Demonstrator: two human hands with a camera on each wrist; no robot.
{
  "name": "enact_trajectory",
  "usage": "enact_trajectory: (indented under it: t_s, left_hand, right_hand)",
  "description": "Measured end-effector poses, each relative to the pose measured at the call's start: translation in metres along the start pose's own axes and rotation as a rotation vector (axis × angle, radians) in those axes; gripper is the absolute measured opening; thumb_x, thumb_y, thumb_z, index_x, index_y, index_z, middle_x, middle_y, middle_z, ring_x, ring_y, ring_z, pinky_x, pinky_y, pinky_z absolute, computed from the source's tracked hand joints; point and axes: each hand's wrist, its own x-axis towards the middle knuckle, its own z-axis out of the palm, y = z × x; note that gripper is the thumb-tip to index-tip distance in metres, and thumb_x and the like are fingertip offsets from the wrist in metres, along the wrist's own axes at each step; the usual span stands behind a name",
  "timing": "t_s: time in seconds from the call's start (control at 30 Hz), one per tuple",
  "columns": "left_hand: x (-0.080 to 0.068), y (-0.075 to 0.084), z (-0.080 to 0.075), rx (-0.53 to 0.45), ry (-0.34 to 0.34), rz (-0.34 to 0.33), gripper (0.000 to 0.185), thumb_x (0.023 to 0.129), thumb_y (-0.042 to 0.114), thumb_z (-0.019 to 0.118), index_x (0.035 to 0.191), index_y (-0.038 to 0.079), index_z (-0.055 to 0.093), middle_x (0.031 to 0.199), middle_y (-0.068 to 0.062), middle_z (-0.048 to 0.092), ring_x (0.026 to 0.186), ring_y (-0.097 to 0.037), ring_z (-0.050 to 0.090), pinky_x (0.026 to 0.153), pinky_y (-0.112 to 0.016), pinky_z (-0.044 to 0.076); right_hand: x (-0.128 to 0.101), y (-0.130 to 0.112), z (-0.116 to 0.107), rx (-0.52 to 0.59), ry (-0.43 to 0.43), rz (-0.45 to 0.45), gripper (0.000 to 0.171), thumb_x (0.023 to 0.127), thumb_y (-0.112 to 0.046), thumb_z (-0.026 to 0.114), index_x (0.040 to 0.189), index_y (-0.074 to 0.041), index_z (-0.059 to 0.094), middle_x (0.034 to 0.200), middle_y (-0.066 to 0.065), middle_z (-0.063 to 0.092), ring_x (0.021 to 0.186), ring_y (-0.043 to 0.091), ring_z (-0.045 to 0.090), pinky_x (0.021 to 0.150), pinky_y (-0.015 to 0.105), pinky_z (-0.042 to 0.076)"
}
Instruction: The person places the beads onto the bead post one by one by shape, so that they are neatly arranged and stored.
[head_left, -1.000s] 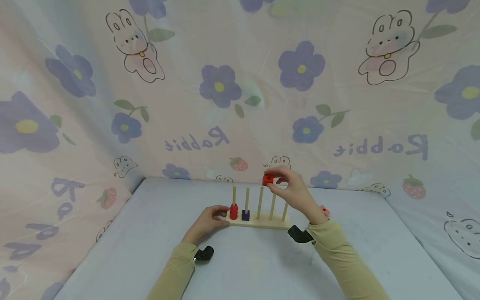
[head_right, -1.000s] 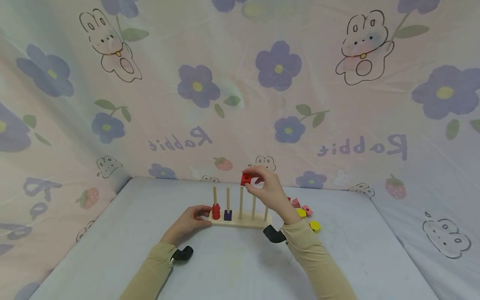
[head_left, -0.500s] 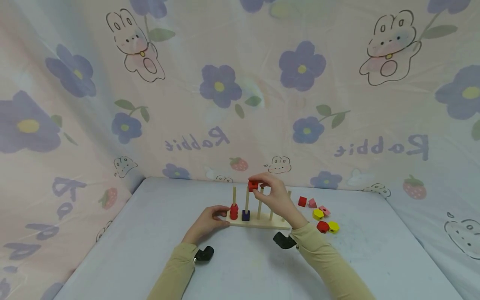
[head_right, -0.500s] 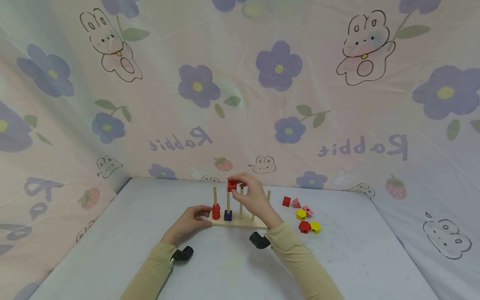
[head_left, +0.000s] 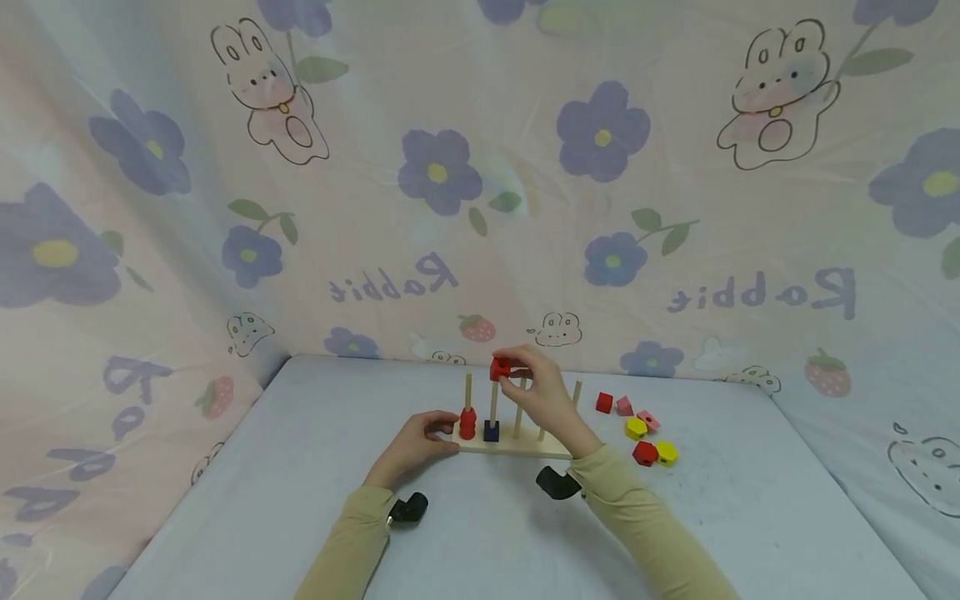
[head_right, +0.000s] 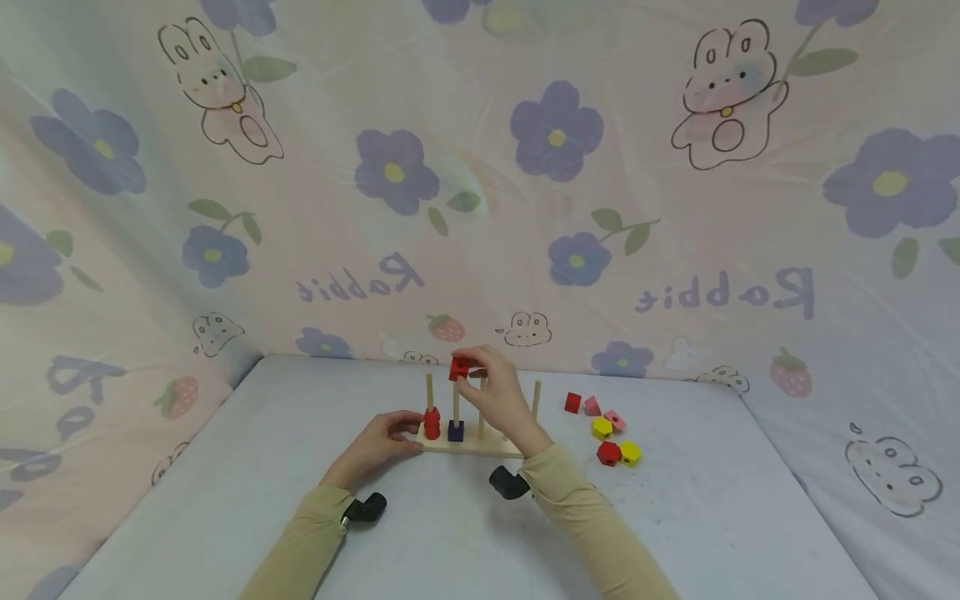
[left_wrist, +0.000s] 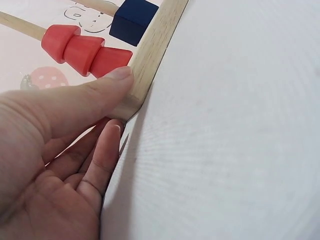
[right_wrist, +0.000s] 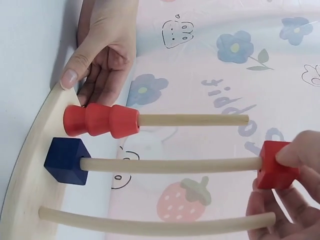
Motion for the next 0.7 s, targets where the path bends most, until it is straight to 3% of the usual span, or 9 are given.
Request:
enact_trajectory:
  t_s: [0.23,0.37,0.53,0.7]
  left_hand:
    - [-0.001,0.0,0.0,-0.008,0.002,0.0,0.05,0.08,0.014,0.078,0.125,0.006,0.059,0.107,-0.005,0.062,0.09,-0.019,0.059,0.082,-0.035,0.049]
    - [0.0,-0.001,0.001,0.0,0.008,-0.009,0.05,0.08,0.014,0.078,0.125,0.007,0.059,0.107,-0.005,0.063,0.09,-0.019,0.059,0.082,-0.035,0.049]
    - [-0.001,0.0,0.002,0.01,0.009,-0.043,0.05,0.08,0.017,0.079,0.126,0.01,0.06,0.108,-0.003,0.062,0.091,-0.019,0.058,0.083,-0.036,0.048]
    - [-0.001,0.001,0.001,0.008,0.01,-0.04,0.05,0.08,0.019,0.078,0.126,0.011,0.06,0.108,-0.003,0.062,0.092,-0.019,0.057,0.083,-0.036,0.048]
  right_hand:
    - [-0.002,-0.026,0.0,0.03,0.009,0.038,0.033,0.082,0.014,0.064,0.114,0.011,0.06,0.107,0.024,0.061,0.096,0.036,0.061,0.08,0.041,0.052]
    - [-0.003,-0.011,0.006,0.047,0.023,0.092,0.032,0.082,0.011,0.066,0.114,0.008,0.061,0.105,0.02,0.064,0.095,0.034,0.062,0.08,0.044,0.051]
    - [-0.007,0.015,0.014,0.026,0.032,0.184,0.032,0.082,0.003,0.07,0.113,-0.003,0.064,0.102,0.009,0.067,0.092,0.024,0.061,0.079,0.039,0.05]
    - [-0.011,0.017,0.017,0.032,0.059,0.229,0.032,0.081,0.001,0.072,0.113,-0.004,0.064,0.1,0.006,0.066,0.089,0.023,0.06,0.078,0.043,0.048]
